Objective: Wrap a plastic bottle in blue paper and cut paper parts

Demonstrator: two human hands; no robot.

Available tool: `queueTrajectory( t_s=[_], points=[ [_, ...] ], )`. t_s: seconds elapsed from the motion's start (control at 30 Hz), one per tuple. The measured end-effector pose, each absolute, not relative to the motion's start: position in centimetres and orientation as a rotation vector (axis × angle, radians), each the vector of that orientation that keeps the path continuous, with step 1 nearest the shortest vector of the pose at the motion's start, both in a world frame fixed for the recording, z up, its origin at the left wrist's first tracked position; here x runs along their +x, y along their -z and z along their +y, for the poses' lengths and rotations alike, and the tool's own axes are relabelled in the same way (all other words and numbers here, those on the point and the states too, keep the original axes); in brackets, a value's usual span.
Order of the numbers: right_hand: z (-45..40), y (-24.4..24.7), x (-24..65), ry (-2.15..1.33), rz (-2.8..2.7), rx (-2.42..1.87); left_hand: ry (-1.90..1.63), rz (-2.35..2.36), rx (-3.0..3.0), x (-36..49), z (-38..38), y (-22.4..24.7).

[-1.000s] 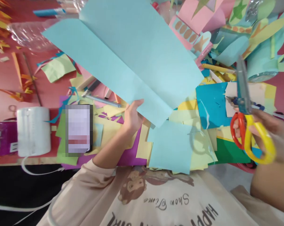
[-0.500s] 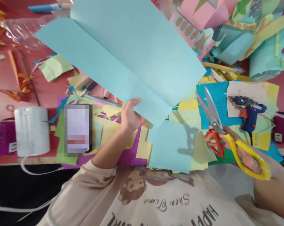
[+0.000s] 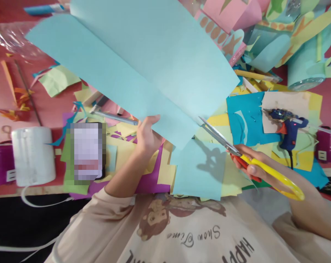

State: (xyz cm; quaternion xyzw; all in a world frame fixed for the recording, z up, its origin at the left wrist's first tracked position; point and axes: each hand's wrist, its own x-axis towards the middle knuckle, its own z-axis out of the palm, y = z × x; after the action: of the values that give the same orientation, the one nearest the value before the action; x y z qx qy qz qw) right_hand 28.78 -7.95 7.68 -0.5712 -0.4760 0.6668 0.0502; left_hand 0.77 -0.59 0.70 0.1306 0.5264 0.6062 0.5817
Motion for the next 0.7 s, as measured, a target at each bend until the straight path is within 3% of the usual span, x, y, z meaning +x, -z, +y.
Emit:
queueTrajectory(
  t_s=[0.1,0.7],
  points=[
    [-7.2,-8.1,28.0,-2.242,-1.286,-1.641,-1.409,1.200,0.364,0.7,-0.7,-0.4],
    [-7.4,-7.4,27.3,-2.173,-1.356,-1.541,-1.283,1.107,0.338,0.4,-0.9,-0.2]
  ],
)
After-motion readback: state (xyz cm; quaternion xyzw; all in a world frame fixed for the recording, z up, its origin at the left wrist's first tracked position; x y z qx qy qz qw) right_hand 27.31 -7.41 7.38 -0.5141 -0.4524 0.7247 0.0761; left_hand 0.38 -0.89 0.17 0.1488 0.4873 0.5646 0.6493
